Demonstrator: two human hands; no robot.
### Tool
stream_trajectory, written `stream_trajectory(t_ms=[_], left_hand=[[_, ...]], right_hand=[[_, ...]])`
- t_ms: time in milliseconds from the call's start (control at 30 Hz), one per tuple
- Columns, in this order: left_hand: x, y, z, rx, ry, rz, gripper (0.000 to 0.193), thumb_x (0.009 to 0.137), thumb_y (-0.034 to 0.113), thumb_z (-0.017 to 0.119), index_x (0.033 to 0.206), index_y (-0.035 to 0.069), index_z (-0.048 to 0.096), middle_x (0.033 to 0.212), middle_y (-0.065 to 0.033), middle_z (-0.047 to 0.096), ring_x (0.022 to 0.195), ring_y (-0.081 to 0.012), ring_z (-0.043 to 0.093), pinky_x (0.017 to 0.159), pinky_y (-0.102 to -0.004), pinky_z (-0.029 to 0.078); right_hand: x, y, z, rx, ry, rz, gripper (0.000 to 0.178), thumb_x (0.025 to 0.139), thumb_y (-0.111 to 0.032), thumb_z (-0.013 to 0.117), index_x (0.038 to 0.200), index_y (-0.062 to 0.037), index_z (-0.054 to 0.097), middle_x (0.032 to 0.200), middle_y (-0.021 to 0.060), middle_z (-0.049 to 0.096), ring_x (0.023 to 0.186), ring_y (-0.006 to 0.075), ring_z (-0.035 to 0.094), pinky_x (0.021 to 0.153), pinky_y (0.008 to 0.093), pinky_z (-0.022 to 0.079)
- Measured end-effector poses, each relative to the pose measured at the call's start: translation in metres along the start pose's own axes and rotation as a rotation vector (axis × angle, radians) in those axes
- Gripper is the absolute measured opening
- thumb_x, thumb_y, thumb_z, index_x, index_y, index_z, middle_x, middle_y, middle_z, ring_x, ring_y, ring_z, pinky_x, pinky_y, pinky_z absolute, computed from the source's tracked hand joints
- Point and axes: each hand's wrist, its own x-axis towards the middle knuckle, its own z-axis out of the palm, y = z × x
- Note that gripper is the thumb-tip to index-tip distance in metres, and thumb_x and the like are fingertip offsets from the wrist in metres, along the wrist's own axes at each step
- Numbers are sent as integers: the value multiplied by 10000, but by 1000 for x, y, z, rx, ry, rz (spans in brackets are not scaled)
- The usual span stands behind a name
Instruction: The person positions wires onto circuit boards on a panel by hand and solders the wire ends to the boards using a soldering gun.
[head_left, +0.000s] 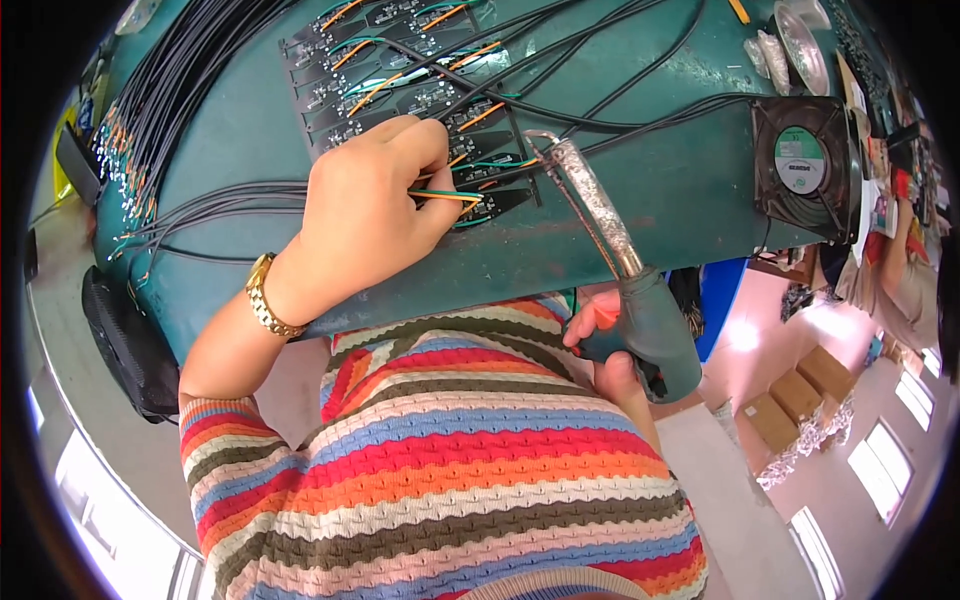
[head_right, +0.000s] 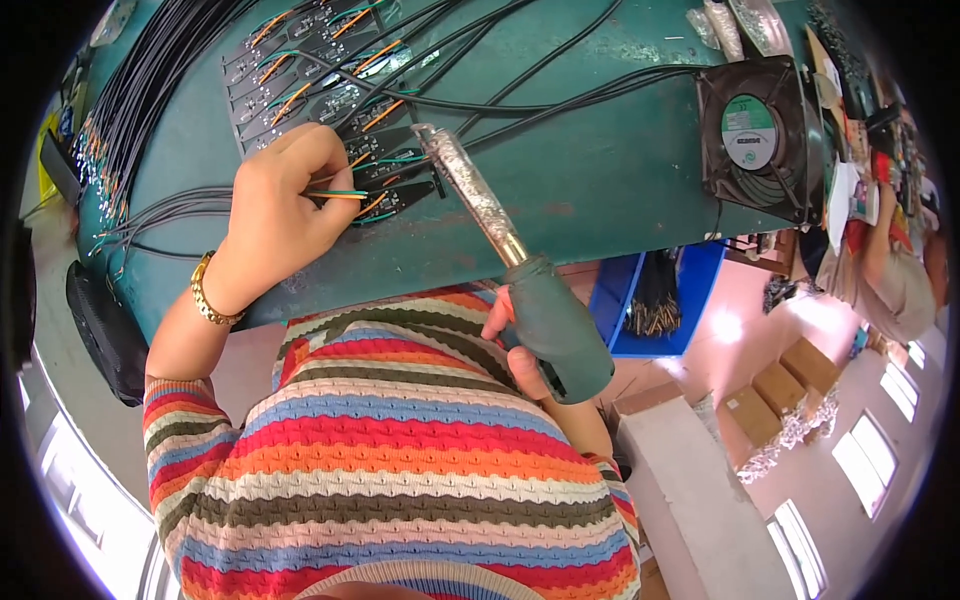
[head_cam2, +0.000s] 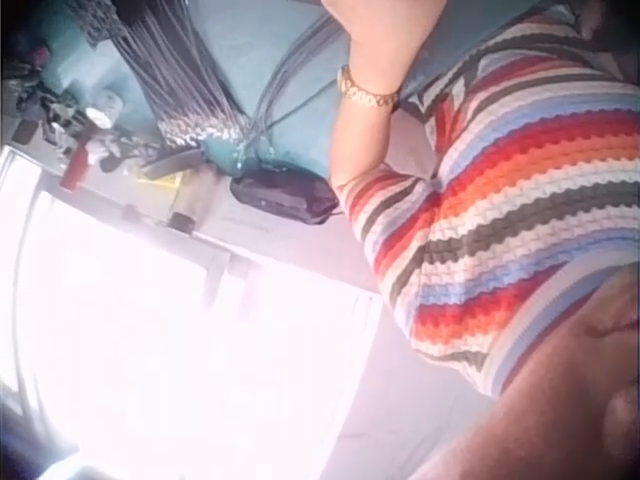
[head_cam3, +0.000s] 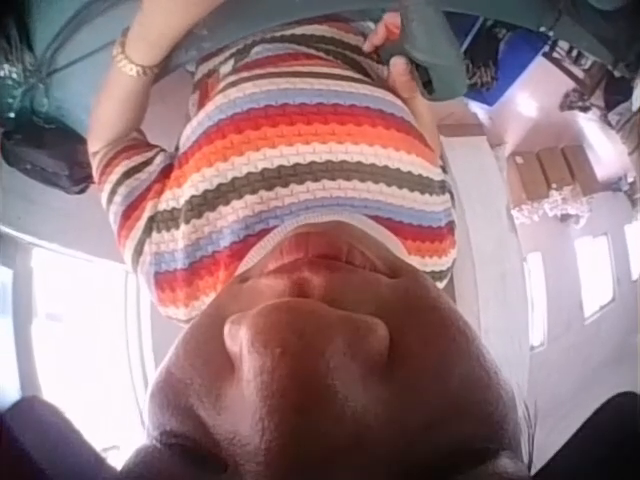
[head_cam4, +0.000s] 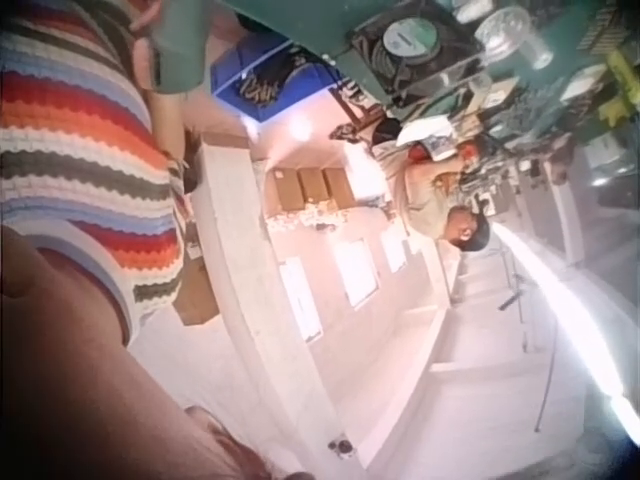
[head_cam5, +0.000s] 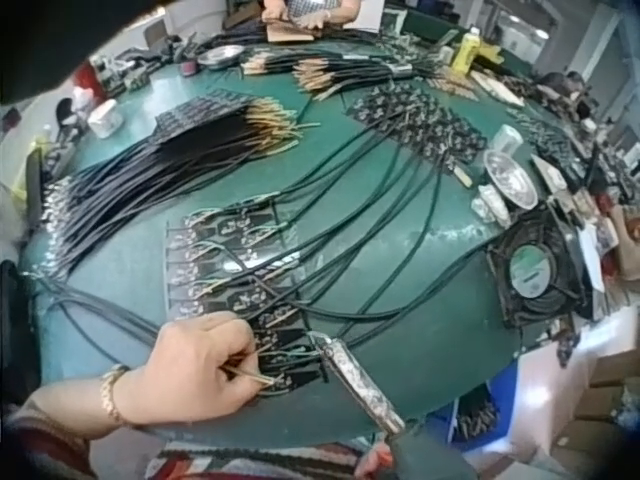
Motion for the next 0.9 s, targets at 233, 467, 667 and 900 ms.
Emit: stream_trajectory(t_ms=[233, 467, 667, 900], left_hand=[[-3, -3, 3, -8, 60, -15, 148, 678, 57, 658, 720, 43, 517, 698, -103, 559, 621, -310, 566, 530, -378, 445], [-3, -5, 6, 6, 101, 51, 133, 690, -2, 631, 700, 27, 501, 656, -99, 526, 566, -254, 529, 515, -326, 429], [-3, -6, 7, 30, 89, 40, 146, 679, 77, 670, 719, 59, 531, 688, -88, 557, 611, -295, 568, 520, -372, 444], [-3, -7, 8, 51, 108, 47, 152, 676, 83, 675, 702, 67, 526, 671, -75, 548, 590, -284, 559, 503, -371, 437]], right_hand=[[-1, -13, 6, -113, -71, 125, 484, 849, -411, 600, 1082, 11, 548, 757, 79, 573, 637, 161, 558, 592, 291, 456], [0, -15, 2, -263, -147, 189, 594, 879, -531, 567, 1149, -7, 495, 755, 83, 544, 700, 169, 561, 623, 298, 445], [3, -17, 7, -240, 60, 115, 124, 746, -95, 653, 863, -55, 664, 779, 78, 658, 705, 226, 638, 637, 309, 505], [-2, -16, -7, -466, -198, 109, 381, 897, -365, 561, 1032, -15, 493, 815, 108, 546, 703, 176, 533, 645, 302, 436]])
